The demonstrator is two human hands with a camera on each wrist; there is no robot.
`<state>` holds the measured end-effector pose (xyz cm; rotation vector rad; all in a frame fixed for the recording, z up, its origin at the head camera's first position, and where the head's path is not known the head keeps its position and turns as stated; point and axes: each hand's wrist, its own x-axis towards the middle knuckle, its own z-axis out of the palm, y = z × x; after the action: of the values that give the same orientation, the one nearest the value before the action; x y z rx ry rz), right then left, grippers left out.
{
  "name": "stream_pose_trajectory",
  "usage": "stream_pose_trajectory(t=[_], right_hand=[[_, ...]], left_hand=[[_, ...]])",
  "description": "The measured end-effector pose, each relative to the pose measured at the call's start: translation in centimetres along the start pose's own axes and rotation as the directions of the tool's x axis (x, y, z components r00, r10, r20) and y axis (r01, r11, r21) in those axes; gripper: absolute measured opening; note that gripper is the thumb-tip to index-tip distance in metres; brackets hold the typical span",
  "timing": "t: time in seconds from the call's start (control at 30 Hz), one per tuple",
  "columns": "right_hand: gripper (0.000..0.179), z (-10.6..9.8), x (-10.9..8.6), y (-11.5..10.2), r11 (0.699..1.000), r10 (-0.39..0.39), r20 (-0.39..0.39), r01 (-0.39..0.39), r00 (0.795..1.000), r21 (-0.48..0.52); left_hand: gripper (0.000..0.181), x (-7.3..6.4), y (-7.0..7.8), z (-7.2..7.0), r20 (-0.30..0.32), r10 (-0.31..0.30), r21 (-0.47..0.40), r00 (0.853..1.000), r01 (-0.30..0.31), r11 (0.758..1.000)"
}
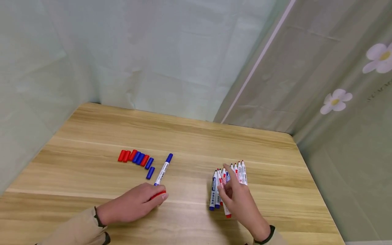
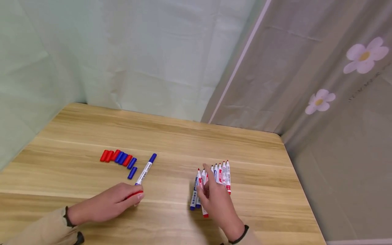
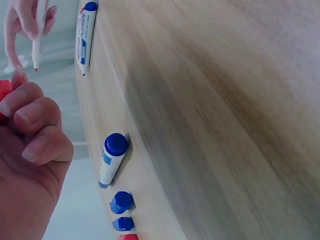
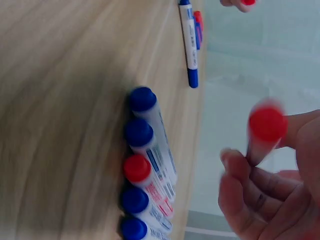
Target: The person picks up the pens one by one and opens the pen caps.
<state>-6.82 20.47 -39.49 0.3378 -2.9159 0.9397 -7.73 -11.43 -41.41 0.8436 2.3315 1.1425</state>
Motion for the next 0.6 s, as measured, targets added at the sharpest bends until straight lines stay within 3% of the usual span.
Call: stream_pose_trajectory(t=[0.17, 0.27, 0.47, 0.6], right_hand=[[0.021, 1.4, 0.3, -0.4, 0.985, -0.09, 0.031, 0.094, 0.995, -0.146], [0.007, 2.2, 0.4, -0.6, 0.966, -0.131, 0.06, 0.141, 0.99, -0.215], [0.015, 3.5, 0.7, -1.1, 0.933, -0.139, 0.15, 0.18, 0.979, -0.312], [0.019, 4.3, 0.8, -1.2, 0.909, -0.167, 0.135, 0.206, 0.977, -0.363]], left_hand=[[0.036, 0.0, 0.3, 0.2, -0.004, 0.001, 0.023, 1.0, -0.001, 1.0], [0.034, 0.1, 0.3, 0.3, -0.023, 0.026, 0.05, 0.999, -0.024, 0.998], [0.029, 0.4, 0.4, 0.7, -0.048, 0.059, 0.096, 0.997, -0.054, 0.994], [0.03, 0.4, 0.5, 0.8, -0.019, 0.046, 0.085, 0.999, -0.044, 0.995]])
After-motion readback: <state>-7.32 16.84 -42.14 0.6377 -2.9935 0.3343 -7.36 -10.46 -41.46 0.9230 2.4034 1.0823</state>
